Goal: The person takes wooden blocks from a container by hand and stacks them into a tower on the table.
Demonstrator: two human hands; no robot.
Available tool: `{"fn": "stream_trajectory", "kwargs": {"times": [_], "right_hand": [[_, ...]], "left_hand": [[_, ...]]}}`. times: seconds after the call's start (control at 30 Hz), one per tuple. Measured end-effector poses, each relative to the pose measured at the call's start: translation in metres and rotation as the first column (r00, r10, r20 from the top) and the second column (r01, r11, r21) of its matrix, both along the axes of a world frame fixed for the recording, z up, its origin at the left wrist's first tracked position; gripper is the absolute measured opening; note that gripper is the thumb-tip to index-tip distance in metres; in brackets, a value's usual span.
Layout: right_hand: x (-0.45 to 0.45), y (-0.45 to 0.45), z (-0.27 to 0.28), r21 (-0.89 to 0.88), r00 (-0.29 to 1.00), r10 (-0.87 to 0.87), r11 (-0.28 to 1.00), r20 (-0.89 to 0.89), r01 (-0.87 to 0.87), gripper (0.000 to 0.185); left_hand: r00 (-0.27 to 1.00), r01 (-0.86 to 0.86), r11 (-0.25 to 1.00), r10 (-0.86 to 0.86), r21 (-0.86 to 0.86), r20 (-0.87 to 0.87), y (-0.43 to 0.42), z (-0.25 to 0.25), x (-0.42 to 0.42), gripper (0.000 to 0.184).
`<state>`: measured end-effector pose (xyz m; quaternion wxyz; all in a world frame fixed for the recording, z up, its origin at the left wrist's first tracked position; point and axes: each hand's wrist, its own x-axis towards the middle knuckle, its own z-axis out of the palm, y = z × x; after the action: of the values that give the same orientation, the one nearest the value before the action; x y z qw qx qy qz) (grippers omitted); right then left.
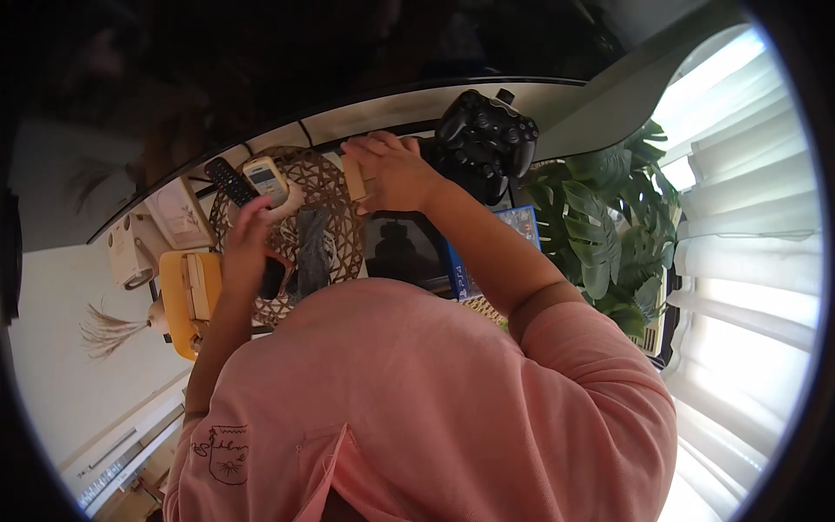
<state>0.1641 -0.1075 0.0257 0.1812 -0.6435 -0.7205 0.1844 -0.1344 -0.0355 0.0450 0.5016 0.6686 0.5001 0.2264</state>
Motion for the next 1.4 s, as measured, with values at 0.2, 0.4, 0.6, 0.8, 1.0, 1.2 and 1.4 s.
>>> {"fn": "stream_trajectory", "kwargs": {"times": [0.2,0.4,0.6,0.8,1.0,1.2,1.4], "right_hand": [[-0.008,-0.020,0.022,0.120,0.999,-0.037,0.992,-0.017,0.039,0.094],[-0.061,-0.040,0.037,0.052,0.999,0.013,0.999,-0.035,-0.012,0.086],[-0.142,-0.046,0.053,0.033,0.992,0.120,0.992,-0.049,-0.119,0.080],[-0.205,-0.041,0.057,0.013,0.986,0.167,0.986,-0.027,-0.167,0.077],[-0.243,-0.045,0.055,-0.049,0.987,0.160,0.986,-0.031,-0.162,0.076],[-0.263,-0.054,0.061,-0.108,0.993,0.121,0.987,-0.012,-0.121,0.076],[-0.276,-0.059,0.057,-0.152,0.995,0.096,0.983,-0.026,-0.099,0.076]], "left_hand": [[0.874,-0.454,0.841,0.485,0.293,-0.038,0.055,-0.025,-0.211,0.031],[0.700,-0.202,0.951,0.306,0.233,-0.645,0.053,-0.084,-0.303,0.052],[0.713,0.141,0.799,0.328,0.584,-0.620,0.049,-0.101,-0.257,0.066],[0.663,0.092,0.925,0.219,0.369,-0.716,0.046,-0.079,-0.229,0.084],[0.758,0.089,0.978,0.055,0.187,-0.649,0.059,-0.070,-0.239,0.092],[0.702,0.129,0.964,0.077,0.232,-0.708,0.062,-0.070,-0.244,0.107],[0.677,0.163,0.968,0.030,0.189,-0.735,0.067,-0.055,-0.248,0.097]]}}
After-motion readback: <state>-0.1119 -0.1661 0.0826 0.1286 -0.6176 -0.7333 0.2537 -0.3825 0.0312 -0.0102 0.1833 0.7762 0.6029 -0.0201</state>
